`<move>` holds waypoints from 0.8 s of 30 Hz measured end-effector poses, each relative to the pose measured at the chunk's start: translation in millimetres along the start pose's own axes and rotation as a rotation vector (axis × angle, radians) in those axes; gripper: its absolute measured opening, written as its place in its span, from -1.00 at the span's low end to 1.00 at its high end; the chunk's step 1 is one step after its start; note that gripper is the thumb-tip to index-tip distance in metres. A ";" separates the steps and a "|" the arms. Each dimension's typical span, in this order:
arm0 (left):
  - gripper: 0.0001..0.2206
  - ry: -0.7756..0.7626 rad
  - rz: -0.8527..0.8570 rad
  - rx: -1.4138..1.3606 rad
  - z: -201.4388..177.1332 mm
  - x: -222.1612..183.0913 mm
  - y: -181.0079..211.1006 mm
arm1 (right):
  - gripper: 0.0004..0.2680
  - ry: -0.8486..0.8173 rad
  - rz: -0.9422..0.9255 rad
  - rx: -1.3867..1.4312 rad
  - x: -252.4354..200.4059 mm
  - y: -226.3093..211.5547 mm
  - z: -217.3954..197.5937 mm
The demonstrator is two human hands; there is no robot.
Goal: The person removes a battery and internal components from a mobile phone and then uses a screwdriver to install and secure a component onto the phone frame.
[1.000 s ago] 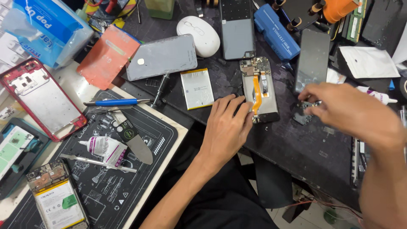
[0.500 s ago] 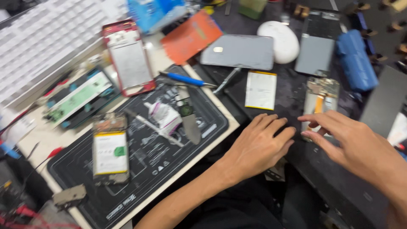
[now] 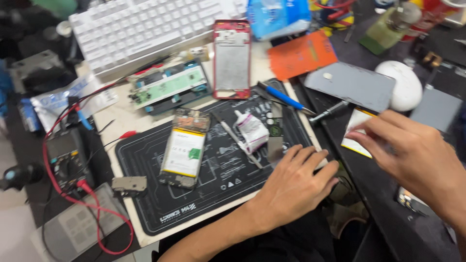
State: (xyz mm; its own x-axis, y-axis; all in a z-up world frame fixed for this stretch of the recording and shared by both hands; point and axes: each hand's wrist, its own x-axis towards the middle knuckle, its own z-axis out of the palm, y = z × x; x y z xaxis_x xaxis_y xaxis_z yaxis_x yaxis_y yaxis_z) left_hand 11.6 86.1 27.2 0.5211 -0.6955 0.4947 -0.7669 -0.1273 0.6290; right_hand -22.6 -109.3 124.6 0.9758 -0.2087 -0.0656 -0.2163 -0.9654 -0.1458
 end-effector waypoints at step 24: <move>-0.77 0.158 -0.128 -0.005 -29.9 -63.2 -1.2 | -0.73 -0.072 -0.315 0.782 204.8 -79.5 95.0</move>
State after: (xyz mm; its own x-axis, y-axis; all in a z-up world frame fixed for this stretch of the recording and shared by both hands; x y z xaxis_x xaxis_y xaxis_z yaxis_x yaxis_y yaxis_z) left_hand -9.3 151.3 13.1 0.6665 -0.5546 0.4981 -0.6890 -0.2033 0.6956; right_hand 191.3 -60.4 29.0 0.9956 0.0880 0.0334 0.0788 -0.5846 -0.8075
